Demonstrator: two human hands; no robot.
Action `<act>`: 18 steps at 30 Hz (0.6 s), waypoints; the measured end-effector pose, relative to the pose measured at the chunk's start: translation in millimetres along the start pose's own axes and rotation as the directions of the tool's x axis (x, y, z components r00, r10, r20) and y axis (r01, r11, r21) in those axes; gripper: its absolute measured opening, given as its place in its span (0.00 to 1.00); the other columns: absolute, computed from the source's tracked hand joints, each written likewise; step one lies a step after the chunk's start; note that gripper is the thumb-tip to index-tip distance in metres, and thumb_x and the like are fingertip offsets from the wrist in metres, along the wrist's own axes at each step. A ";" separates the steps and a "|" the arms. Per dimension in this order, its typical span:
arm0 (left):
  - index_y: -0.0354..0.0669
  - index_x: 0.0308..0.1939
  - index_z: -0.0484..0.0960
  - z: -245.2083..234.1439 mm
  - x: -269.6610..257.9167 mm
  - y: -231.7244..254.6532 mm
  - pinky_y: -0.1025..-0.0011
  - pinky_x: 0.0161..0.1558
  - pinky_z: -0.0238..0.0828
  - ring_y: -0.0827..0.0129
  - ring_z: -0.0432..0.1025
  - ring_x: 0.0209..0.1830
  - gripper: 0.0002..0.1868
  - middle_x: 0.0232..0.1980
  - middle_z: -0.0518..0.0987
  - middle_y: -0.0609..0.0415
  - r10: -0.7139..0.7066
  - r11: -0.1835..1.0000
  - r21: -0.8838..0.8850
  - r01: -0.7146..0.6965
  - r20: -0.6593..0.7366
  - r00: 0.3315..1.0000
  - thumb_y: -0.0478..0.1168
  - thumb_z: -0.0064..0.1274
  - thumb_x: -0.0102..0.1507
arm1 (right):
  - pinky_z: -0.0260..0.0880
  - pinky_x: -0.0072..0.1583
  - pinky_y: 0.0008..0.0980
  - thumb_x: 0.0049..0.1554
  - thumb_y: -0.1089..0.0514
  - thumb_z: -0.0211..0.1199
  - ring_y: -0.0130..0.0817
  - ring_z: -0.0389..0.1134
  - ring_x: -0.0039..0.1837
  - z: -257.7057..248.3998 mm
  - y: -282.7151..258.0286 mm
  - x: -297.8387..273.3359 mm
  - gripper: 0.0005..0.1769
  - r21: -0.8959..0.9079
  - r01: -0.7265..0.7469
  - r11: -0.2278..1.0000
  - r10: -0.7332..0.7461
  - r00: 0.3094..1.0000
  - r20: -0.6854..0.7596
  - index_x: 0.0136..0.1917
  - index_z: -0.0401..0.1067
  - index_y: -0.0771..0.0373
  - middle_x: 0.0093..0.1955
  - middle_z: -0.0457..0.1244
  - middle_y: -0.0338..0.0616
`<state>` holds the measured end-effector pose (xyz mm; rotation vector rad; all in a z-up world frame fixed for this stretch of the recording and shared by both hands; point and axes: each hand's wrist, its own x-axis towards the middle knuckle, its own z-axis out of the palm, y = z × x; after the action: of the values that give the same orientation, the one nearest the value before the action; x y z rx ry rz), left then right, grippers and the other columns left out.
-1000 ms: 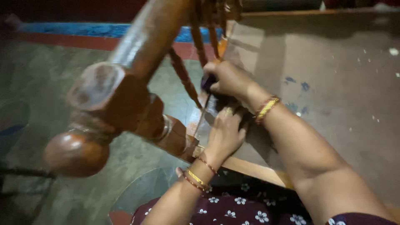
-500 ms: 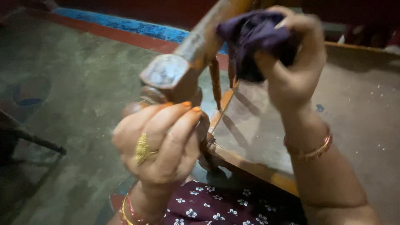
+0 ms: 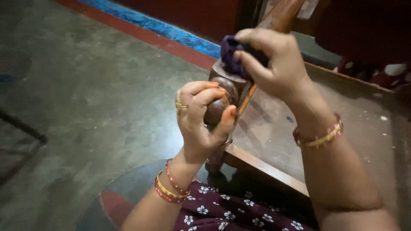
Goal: The person wipes a wooden furniture leg with a dark cloth. They hold the leg with one hand and rub the surface with the other, focusing on the carved details and the vertical shaft of the leg.
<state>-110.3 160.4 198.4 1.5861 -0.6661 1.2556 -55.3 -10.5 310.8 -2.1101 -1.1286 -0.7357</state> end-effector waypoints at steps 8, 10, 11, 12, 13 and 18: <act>0.44 0.61 0.74 -17.2 0.7 -7.2 0.62 0.68 0.64 0.56 0.68 0.63 0.23 0.64 0.73 0.49 0.058 0.998 -0.007 -0.057 0.150 0.987 0.48 0.63 0.67 | 0.74 0.54 0.29 0.57 0.63 0.68 0.37 0.75 0.53 -13.8 -12.6 -24.1 0.13 -0.040 0.069 0.997 -0.066 0.996 0.067 0.56 0.78 0.63 0.59 0.71 0.51; 0.44 0.61 0.74 -16.1 -0.8 -7.5 0.62 0.68 0.64 0.56 0.67 0.63 0.24 0.65 0.73 0.50 0.053 0.999 -0.013 -0.052 0.138 0.989 0.48 0.63 0.67 | 0.73 0.53 0.30 0.59 0.64 0.69 0.36 0.75 0.50 -13.4 2.7 -12.1 0.12 -0.067 -0.058 0.996 0.061 0.997 0.054 0.56 0.79 0.64 0.54 0.72 0.49; 0.44 0.61 0.74 -14.5 -2.0 -6.8 0.62 0.68 0.64 0.56 0.67 0.64 0.24 0.65 0.73 0.50 0.050 0.999 -0.015 -0.049 0.131 0.990 0.48 0.63 0.67 | 0.73 0.53 0.30 0.59 0.64 0.69 0.35 0.75 0.48 -13.4 7.3 -7.3 0.11 -0.080 -0.121 0.989 0.125 0.991 0.046 0.57 0.79 0.65 0.51 0.72 0.48; 0.44 0.62 0.74 -13.4 -3.6 -5.9 0.62 0.69 0.64 0.56 0.67 0.64 0.24 0.66 0.73 0.50 0.041 0.999 -0.016 -0.039 0.124 0.991 0.48 0.63 0.67 | 0.73 0.54 0.30 0.59 0.63 0.70 0.35 0.75 0.49 -11.3 9.1 -3.0 0.11 -0.076 -0.109 0.991 0.113 0.992 0.051 0.56 0.79 0.65 0.51 0.72 0.48; 0.44 0.63 0.73 -12.5 -5.4 -4.4 0.61 0.70 0.63 0.55 0.67 0.65 0.24 0.67 0.73 0.50 0.031 0.999 -0.017 -0.030 0.117 0.993 0.48 0.62 0.68 | 0.74 0.54 0.30 0.59 0.62 0.71 0.35 0.75 0.49 -7.7 9.3 1.7 0.11 -0.073 -0.097 0.993 0.101 0.993 0.056 0.55 0.79 0.65 0.51 0.72 0.48; 0.45 0.63 0.73 -14.2 -7.1 -3.3 0.61 0.71 0.61 0.55 0.66 0.66 0.24 0.68 0.72 0.49 0.012 1.000 -0.002 -0.011 0.133 0.991 0.47 0.62 0.68 | 0.73 0.61 0.31 0.59 0.64 0.69 0.37 0.74 0.58 -0.2 -16.6 -15.1 0.09 -0.015 0.142 0.990 -0.139 0.984 0.113 0.54 0.78 0.65 0.58 0.71 0.51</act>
<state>-115.4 173.6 190.6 1.6775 -0.7603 1.1650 -76.8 -11.1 304.4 -2.1293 -1.3464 -0.7047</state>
